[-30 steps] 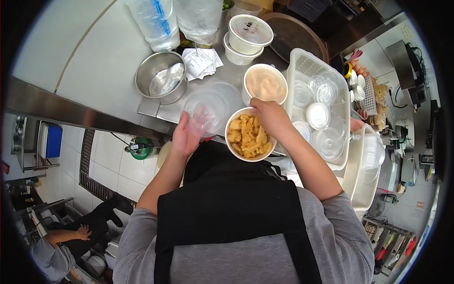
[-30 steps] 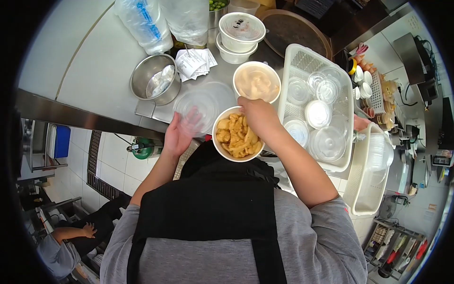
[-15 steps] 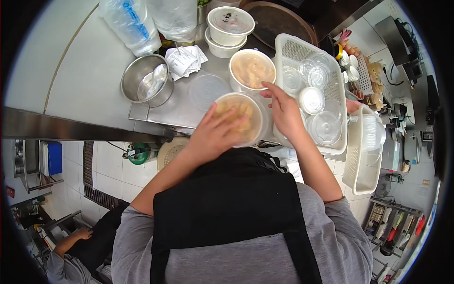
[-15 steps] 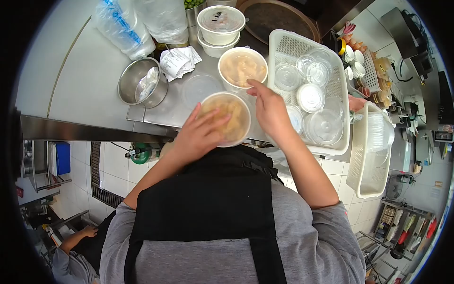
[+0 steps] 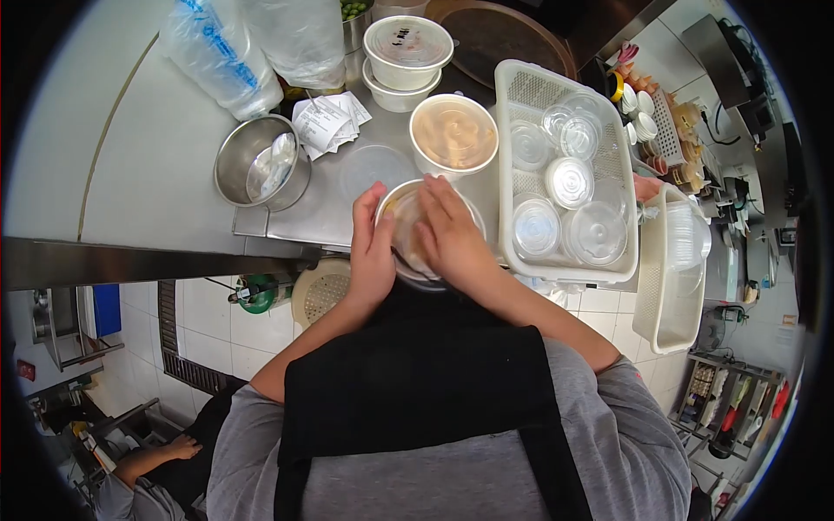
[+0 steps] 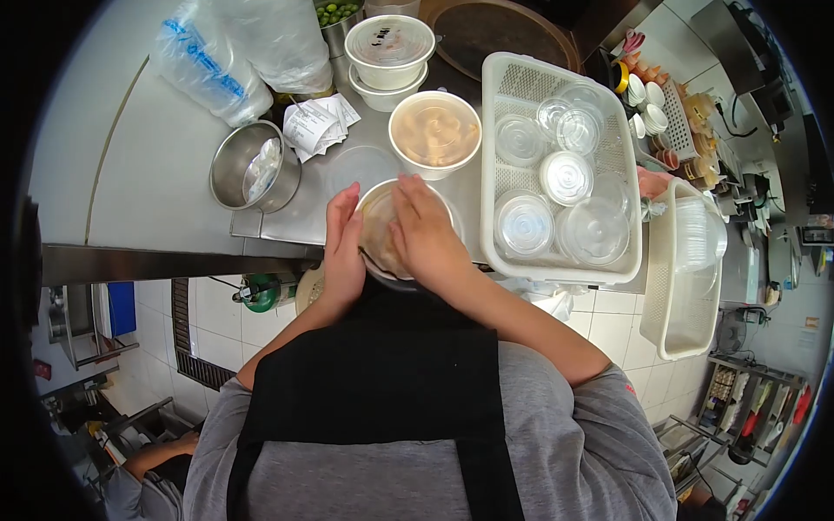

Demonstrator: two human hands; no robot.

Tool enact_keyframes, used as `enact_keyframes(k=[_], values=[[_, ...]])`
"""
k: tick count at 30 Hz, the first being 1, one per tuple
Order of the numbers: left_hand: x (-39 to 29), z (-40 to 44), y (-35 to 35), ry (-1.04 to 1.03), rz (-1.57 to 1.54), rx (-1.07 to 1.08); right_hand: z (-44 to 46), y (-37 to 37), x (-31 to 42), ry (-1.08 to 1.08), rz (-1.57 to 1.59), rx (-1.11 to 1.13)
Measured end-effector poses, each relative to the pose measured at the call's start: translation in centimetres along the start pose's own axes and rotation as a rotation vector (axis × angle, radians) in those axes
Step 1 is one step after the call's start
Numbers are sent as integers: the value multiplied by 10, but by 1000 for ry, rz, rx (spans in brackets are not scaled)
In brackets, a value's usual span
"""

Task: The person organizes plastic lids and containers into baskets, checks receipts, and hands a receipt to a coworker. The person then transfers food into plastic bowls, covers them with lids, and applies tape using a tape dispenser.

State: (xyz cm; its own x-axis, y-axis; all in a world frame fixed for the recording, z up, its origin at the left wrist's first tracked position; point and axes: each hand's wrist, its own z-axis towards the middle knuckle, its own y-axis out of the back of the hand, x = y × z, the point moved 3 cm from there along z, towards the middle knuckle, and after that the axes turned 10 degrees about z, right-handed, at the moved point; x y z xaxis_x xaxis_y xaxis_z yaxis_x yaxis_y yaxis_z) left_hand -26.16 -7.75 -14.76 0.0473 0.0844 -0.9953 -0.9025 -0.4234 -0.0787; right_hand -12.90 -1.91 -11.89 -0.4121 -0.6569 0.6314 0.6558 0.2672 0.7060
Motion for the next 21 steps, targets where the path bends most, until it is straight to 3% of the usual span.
enact_keyframes(k=[3,6,8,12,19,21], values=[[-1,5,0,135,32,23,3,-3,5,71,-11,83],[10,6,0,168,83,108,7,20,10,99,-213,138],[13,8,0,175,74,89,4,30,5,-24,-313,45],[11,13,-1,193,63,92,0,12,-8,-133,-34,-43],[21,8,-8,170,47,23,1,9,-12,-90,-29,-111],[22,4,-11,87,-116,2,3,8,-11,-95,-28,-115]])
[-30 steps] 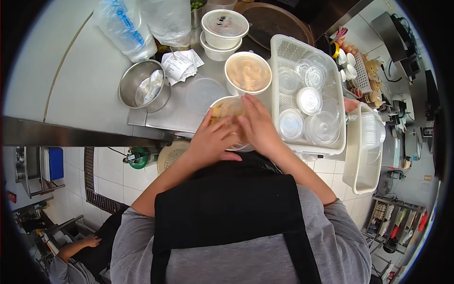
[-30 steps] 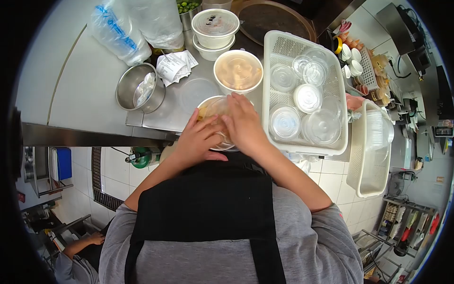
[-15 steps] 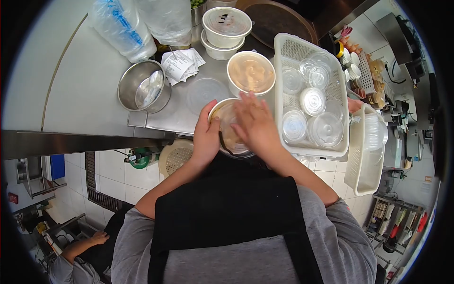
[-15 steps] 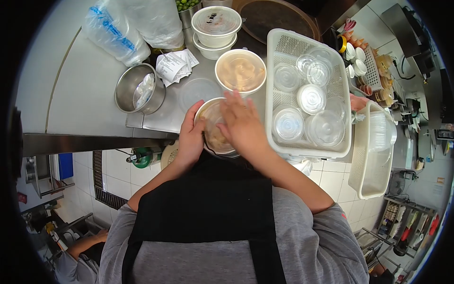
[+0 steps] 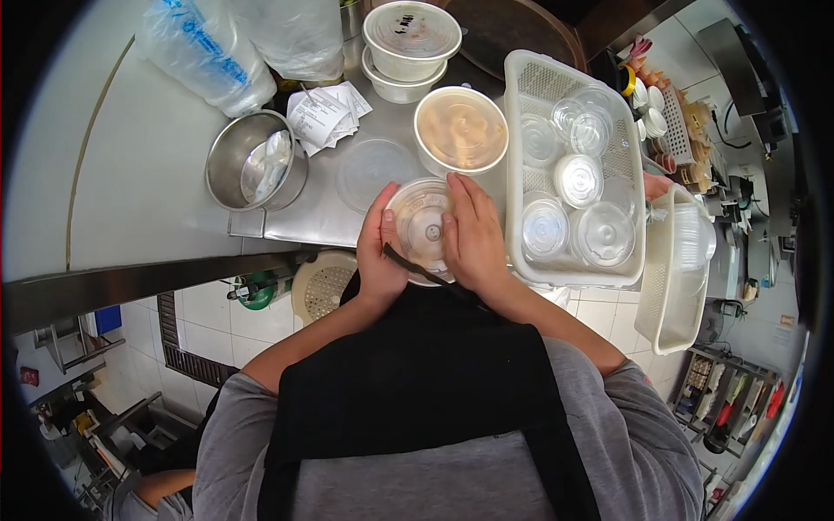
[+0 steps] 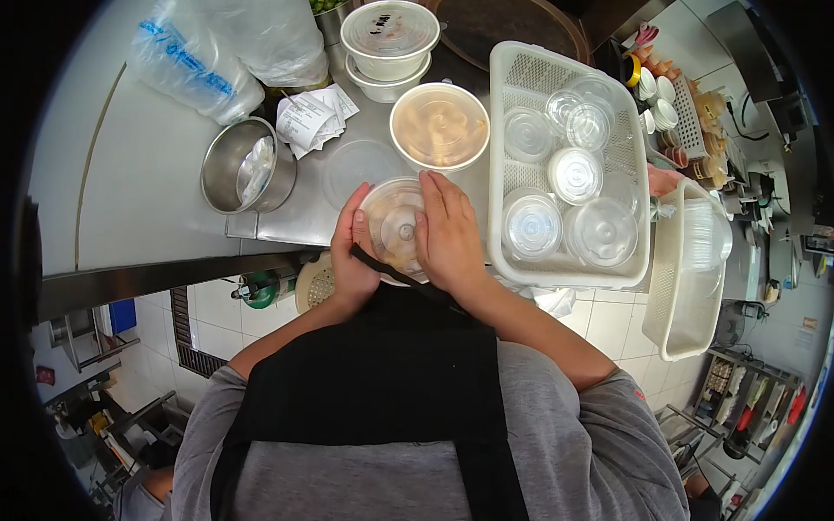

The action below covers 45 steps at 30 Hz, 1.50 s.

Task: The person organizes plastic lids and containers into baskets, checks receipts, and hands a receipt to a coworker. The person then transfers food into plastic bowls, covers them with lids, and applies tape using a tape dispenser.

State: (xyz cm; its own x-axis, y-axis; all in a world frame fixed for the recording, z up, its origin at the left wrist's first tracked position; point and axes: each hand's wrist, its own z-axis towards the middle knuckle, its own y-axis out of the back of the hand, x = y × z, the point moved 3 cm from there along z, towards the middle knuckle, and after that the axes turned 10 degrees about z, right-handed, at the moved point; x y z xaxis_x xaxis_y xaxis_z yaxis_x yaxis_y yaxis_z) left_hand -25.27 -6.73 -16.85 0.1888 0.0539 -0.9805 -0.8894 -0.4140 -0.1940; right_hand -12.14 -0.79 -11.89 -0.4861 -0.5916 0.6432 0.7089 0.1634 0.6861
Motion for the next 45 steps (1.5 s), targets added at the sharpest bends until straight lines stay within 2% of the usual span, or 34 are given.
enact_keyframes(k=[4,6,13,15,18,22,24,25,27,31,33,34,36,37,39,40,41,42,43,45], values=[[6,10,5,21,58,8,0,-3,-5,-68,10,8],[8,20,10,16,279,37,1,-3,-6,-121,64,36],[-2,49,8,31,405,120,8,0,-15,-138,166,3],[5,55,8,107,349,176,13,2,-20,-206,291,23],[3,64,9,30,448,269,11,-5,-29,-226,267,-22],[-6,60,5,45,489,248,11,-4,-25,-228,302,-64],[-9,55,7,-37,504,144,10,-1,-24,-227,318,-54],[-7,49,8,-39,507,146,9,1,-18,-227,320,-58],[-5,41,17,-35,422,-126,5,11,1,-15,43,-184],[5,23,23,135,368,-98,-7,14,17,11,43,-183],[4,20,15,268,136,128,-15,-3,-6,-123,79,-282],[1,18,14,259,139,133,-17,-4,-10,-119,79,-292],[-5,6,16,239,23,180,-28,-6,-21,-378,507,-286],[-13,1,16,230,30,186,-30,3,-15,-372,511,-296],[-44,-12,16,-20,182,213,-32,29,14,-218,567,-174],[-56,-16,16,-105,233,255,-33,40,22,-218,569,-184],[-62,-18,17,-109,237,264,-33,51,33,-116,546,-180],[-71,-19,15,-223,285,303,-33,59,40,-12,521,-176],[-79,-21,13,-341,332,339,-33,65,42,-7,520,-185],[-84,-23,8,-368,347,353,-34,74,46,91,510,-168]])
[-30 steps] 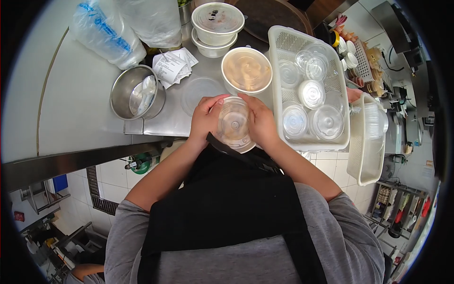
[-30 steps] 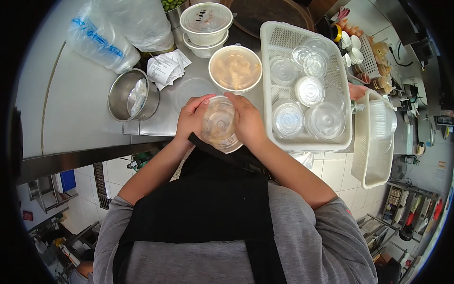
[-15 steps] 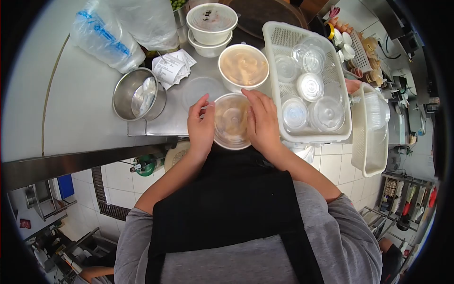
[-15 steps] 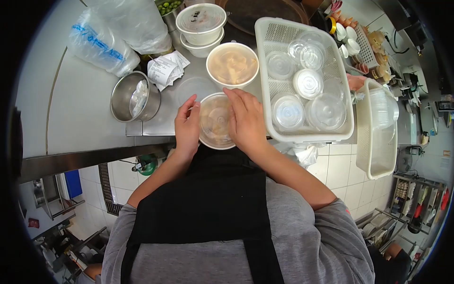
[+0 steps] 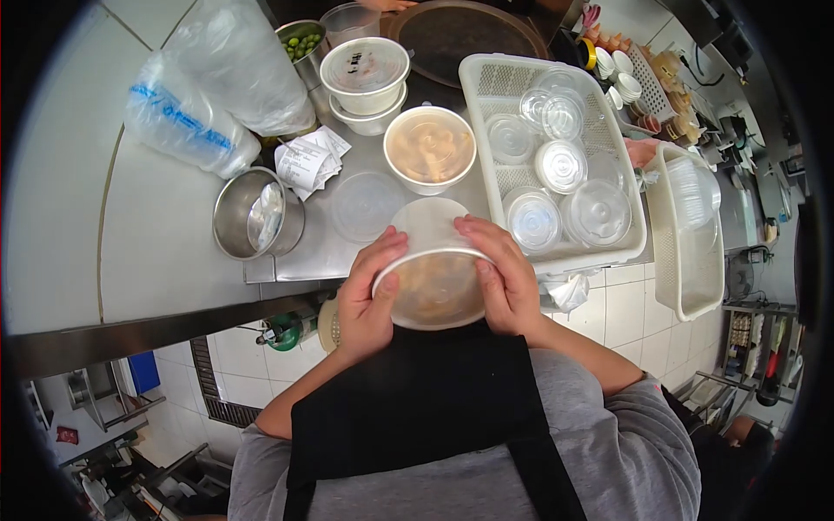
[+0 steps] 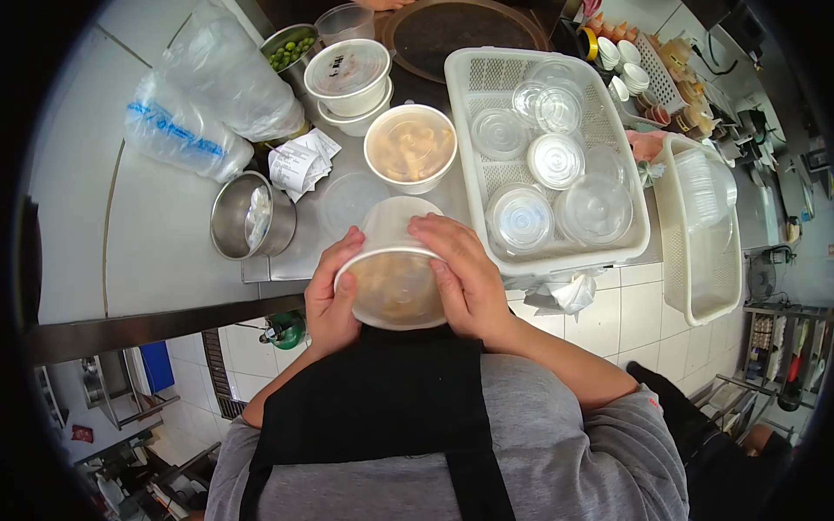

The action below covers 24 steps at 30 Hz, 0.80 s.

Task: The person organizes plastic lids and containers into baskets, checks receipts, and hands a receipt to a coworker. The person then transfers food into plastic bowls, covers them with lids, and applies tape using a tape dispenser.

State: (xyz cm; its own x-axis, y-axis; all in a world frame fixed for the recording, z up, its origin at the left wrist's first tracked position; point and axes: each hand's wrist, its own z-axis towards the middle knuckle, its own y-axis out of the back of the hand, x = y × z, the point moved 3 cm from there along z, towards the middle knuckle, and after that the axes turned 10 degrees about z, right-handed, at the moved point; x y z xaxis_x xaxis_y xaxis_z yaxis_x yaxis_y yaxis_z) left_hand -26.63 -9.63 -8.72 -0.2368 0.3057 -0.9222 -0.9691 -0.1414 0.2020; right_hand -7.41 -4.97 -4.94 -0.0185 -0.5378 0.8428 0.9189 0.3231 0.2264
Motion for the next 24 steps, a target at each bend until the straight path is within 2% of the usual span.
enact_keyframes(k=[2,5,8,9,10,11,13,14,16,18,20,22,24], values=[[-3,0,-5,-26,-41,-5,1,7,3,-9,-2,10],[-4,0,-10,21,-33,5,-5,14,-2,117,-44,137],[-10,13,-17,-8,-11,29,-5,26,2,117,62,67],[-9,18,-17,214,-245,-87,-6,38,11,57,9,61],[-13,24,-19,438,-479,-198,-6,52,16,47,-51,-44],[-23,40,-18,453,-654,-174,-8,67,18,37,-109,-150],[-35,71,-15,468,-696,-200,-56,106,-20,-257,125,-462],[-37,86,-13,502,-735,-237,-75,120,-26,-338,207,-612],[-28,111,-14,490,-772,-224,-119,142,-37,-563,168,-712],[-15,132,-16,536,-803,-296,-154,146,-55,-855,556,-954],[1,147,-22,543,-806,-318,-152,144,-63,-1073,892,-1099],[20,160,-26,568,-770,-355,-140,141,-81,-1020,1125,-990],[33,161,-33,571,-740,-358,-127,136,-86,-981,1137,-1003]])
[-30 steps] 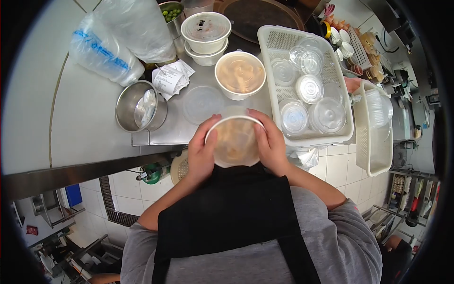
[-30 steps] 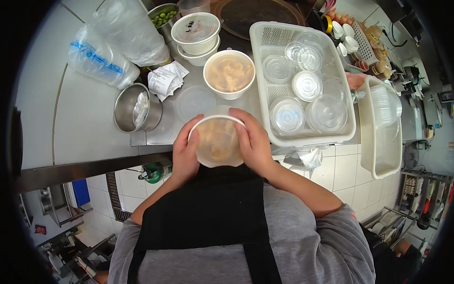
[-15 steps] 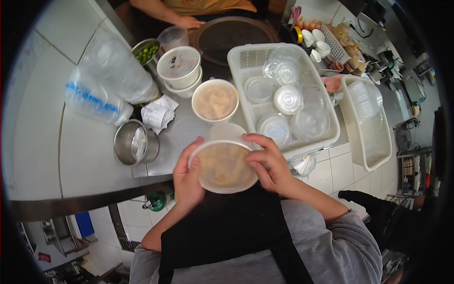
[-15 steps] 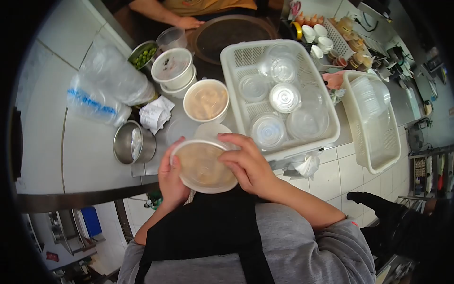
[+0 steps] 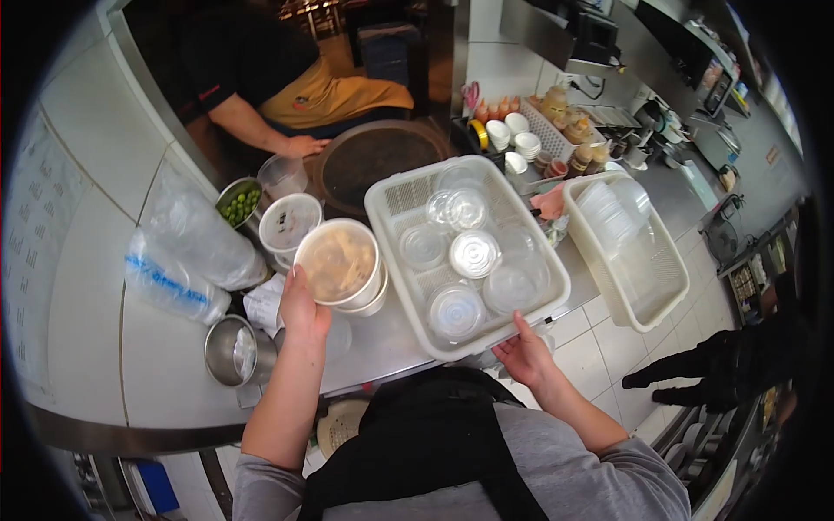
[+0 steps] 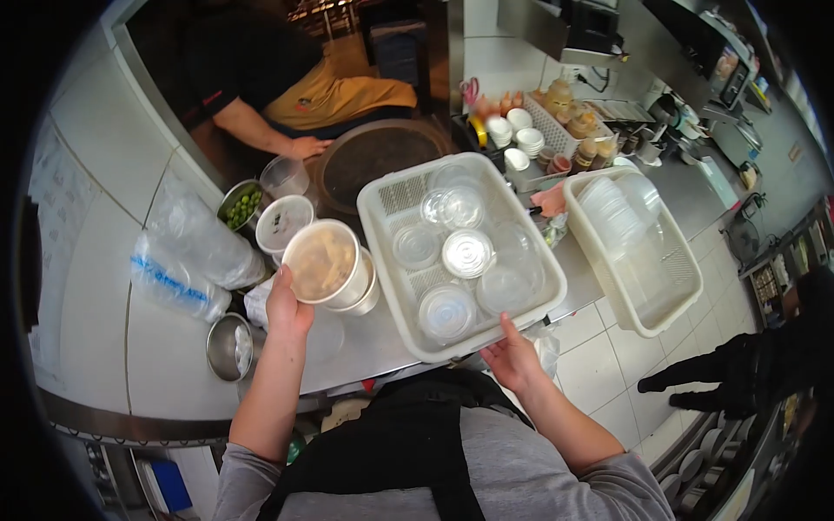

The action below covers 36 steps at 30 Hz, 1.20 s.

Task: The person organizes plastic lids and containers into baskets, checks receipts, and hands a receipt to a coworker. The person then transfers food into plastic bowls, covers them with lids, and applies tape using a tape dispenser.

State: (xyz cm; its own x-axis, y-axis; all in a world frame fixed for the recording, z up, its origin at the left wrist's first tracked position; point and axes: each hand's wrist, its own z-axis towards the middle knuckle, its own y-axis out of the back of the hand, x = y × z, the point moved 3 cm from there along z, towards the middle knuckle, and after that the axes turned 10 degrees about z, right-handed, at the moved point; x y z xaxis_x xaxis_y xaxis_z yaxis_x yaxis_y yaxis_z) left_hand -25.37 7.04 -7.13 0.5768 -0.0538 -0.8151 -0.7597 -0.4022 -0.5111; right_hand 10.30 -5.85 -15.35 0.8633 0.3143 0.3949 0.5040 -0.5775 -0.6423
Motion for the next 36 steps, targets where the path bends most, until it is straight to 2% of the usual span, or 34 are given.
enact_keyframes(k=[2,6,8,10,12,15,18,21,23,28,31,33,34,36], values=[[8,5,5,-71,110,20,5,-10,-3,140,54,41],[18,0,11,-15,157,-12,6,-2,20,294,203,34],[21,-11,18,-13,229,-196,-23,-1,36,261,234,-29],[31,-1,33,29,227,-172,-56,-4,48,138,275,4],[45,13,52,76,229,-155,-98,-2,61,155,291,-12],[71,34,63,119,189,15,-162,1,93,329,235,-26],[90,39,67,86,178,5,-217,17,142,441,285,41],[108,39,55,-55,249,81,-260,37,205,715,242,13],[124,42,55,-54,302,67,-273,59,253,851,230,10],[144,31,35,-152,469,-76,-253,181,413,1086,278,-74],[155,33,35,-158,501,-94,-208,257,526,1100,228,-71],[154,17,18,-88,606,-104,-170,319,593,1153,267,-264],[158,9,13,-91,599,-136,-149,339,624,1131,249,-247],[166,-2,0,-75,597,-151,-111,367,672,1095,235,-358]])
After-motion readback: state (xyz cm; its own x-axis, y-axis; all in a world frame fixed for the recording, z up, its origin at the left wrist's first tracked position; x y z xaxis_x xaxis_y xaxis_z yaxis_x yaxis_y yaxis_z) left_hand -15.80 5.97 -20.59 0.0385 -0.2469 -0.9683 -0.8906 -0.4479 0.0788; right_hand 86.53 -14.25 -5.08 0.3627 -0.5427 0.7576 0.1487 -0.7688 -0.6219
